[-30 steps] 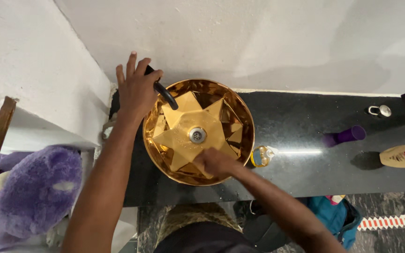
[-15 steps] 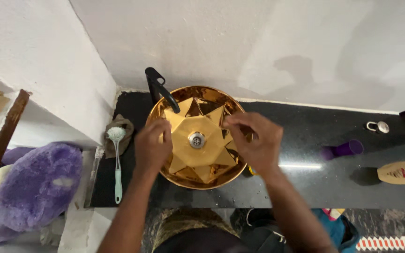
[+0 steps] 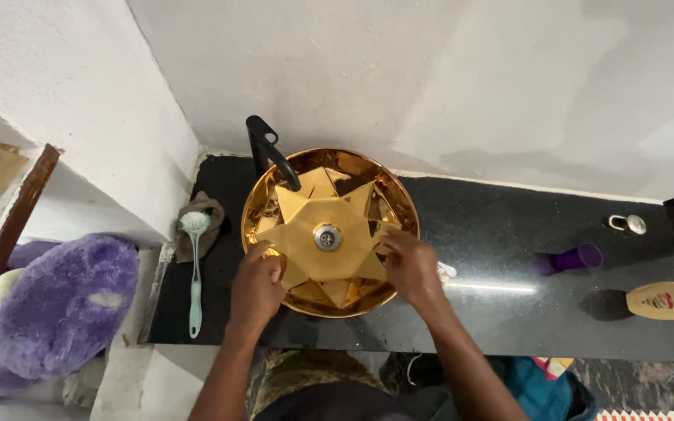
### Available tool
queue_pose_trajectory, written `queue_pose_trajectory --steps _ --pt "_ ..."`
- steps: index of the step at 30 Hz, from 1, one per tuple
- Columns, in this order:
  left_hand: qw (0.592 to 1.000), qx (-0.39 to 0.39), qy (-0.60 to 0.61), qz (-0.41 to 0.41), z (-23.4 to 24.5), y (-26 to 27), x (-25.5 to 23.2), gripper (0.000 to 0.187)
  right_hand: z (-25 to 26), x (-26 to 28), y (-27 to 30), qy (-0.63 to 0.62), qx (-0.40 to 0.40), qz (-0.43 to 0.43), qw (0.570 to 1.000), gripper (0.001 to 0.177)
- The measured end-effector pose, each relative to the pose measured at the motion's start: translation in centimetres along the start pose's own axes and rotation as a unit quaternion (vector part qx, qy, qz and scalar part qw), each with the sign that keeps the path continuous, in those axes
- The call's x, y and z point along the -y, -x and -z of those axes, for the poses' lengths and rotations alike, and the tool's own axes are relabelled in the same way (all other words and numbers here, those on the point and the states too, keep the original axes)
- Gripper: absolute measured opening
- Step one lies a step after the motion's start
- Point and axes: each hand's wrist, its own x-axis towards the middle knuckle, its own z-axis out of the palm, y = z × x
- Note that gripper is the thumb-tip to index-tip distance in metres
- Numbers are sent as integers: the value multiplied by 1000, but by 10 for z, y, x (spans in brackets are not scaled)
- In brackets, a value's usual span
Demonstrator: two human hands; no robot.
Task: The person scrubs the interior of a gold-colored star-shaped sink with a light blue brush, then rinses the sink and their hands with water from the faucet. The person uses both hands to scrub and rinse the sink surfaces.
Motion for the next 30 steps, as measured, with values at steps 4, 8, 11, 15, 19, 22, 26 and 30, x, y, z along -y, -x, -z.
queue_pose_trajectory --steps 4,8,11,15,19,22,26,30 --pt "999 -1 -31 39 -4 17 -10 9 0 23 11 -57 -107 -126 985 21" --pt "998 56 -15 9 -31 30 11 24 -34 13 25 54 63 57 995 47" --pt "999 44 -21 -14 -43 29 26 16 -43 22 30 1 42 -25 999 39" --pt "980 -129 -28 -148 -42 46 17 14 -28 35 30 -90 -53 -20 994 23" --pt "994 -25 -98 -41 -39 36 5 12 -34 45 21 -26 -53 -10 998 21" --pt "978 -70 -132 -144 -24 35 -13 34 -39 41 21 57 -29 69 996 31" --pt "981 134 102 97 2 28 -61 19 -38 46 23 -24 77 -208 975 28" --pt "910 91 405 -11 54 33 -138 38 -28 56 23 161 163 -75 970 65"
